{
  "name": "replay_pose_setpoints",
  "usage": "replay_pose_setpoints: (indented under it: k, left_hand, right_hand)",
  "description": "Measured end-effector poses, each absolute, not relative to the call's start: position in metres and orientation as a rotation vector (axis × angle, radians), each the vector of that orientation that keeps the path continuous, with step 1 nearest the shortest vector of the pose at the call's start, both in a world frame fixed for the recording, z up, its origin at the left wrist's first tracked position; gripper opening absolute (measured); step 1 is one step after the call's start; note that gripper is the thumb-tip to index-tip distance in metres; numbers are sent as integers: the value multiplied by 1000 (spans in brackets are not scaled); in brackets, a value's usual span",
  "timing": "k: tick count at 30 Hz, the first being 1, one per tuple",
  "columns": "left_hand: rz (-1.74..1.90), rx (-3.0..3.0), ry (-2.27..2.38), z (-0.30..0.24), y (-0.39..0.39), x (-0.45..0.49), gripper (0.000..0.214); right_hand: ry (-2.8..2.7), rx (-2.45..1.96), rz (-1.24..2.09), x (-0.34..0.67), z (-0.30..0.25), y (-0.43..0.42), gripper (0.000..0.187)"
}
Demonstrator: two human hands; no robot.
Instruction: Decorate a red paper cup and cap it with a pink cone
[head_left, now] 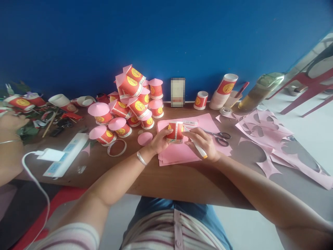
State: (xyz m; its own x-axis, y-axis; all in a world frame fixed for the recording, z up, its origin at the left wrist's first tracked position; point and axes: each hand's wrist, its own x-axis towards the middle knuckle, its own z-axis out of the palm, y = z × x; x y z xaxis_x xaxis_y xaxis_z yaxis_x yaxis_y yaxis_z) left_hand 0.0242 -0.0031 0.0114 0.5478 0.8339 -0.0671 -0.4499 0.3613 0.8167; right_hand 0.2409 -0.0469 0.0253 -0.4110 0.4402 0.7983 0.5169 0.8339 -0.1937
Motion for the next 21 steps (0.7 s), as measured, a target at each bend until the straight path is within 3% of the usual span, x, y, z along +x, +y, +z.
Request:
replay_pose_setpoints:
  k: [12, 21]
  left_hand:
    - [844, 1000, 547, 19, -6, 29, 35]
    - [841, 1041, 624, 14, -10, 28, 41]
  right_hand:
    - [-2043, -692, -36, 235, 22, -42, 39]
    - [-1964, -722, -33, 247, 39, -50, 27]
